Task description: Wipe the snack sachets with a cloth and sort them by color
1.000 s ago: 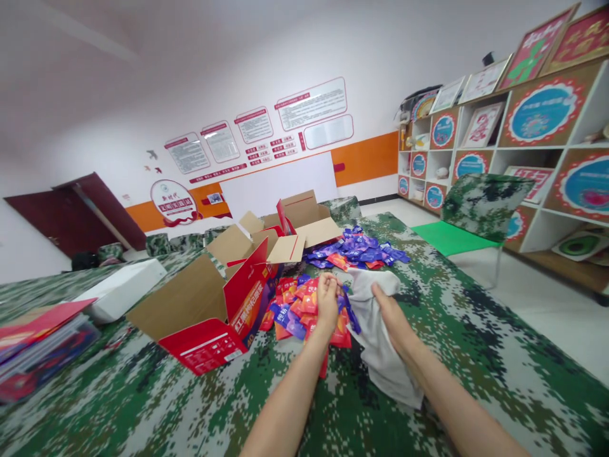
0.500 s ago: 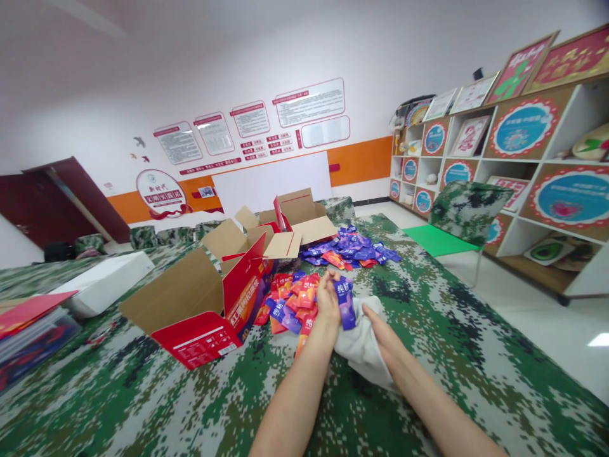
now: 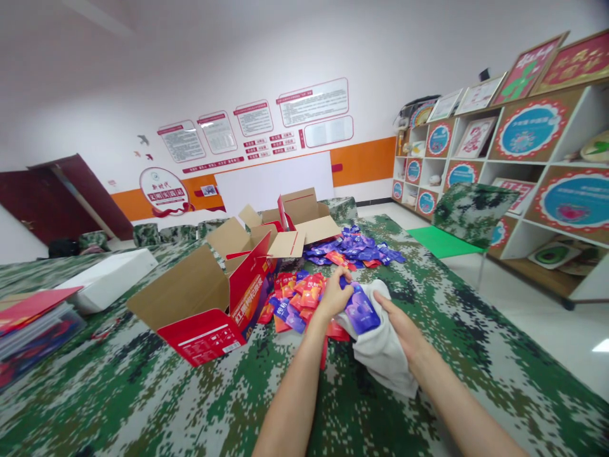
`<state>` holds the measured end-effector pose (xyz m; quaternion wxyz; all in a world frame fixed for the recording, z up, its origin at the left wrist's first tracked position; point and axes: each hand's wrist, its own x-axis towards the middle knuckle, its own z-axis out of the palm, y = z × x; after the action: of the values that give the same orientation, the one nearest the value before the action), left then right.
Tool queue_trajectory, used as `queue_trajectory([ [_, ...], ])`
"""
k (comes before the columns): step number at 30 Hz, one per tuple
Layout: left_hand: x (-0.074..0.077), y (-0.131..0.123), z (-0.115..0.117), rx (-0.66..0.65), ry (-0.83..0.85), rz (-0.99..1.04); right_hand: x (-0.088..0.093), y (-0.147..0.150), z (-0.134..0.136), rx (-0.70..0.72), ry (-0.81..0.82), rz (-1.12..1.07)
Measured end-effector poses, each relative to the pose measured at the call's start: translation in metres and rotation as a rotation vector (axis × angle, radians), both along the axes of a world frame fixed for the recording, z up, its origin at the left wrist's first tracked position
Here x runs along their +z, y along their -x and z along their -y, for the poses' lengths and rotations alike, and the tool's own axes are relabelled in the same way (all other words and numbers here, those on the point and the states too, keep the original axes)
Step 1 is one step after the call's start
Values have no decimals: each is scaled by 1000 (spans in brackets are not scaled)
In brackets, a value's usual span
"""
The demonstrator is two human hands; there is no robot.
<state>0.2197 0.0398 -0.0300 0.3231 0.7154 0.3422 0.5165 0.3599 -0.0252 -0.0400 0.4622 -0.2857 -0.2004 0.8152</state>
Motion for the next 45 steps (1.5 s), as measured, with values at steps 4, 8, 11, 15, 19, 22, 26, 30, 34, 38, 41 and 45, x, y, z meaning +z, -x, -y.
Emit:
queue_trajectory([
  [4, -14, -10, 0, 123, -247, -269, -3, 15, 1, -125, -27, 88],
  [8, -19, -6, 1, 171, -382, -513, -5, 20, 21, -226, -118, 187],
  [11, -12, 8, 1, 186, -402, -645, -9, 11, 43, -108, -136, 155],
  [15, -1, 38, -4, 152, -400, -863, -15, -16, 56, 35, -7, 78],
  [19, 1, 65, -15, 106, -401, -1130, -12, -40, 33, -35, 44, 28],
  [22, 0, 72, -22, 117, -427, -1228, -9, -48, 5, -98, 89, -23],
  [26, -2, 58, -34, 295, -501, -1177, -23, -53, -22, -238, 173, -42],
  [30, -8, 21, -63, 360, -441, -1119, -46, -58, -31, -279, 207, -53],
  [34, -25, -27, -107, 286, -329, -1184, -65, -63, -33, -311, 176, -23],
  [38, -48, -70, -148, 222, -290, -1290, -76, -63, -34, -319, 144, 24],
  [41, -65, -90, -170, 214, -295, -1307, -78, -63, -34, -322, 149, 27],
  [45, -81, -101, -186, 212, -282, -1328, -75, -62, -33, -342, 178, 6],
])
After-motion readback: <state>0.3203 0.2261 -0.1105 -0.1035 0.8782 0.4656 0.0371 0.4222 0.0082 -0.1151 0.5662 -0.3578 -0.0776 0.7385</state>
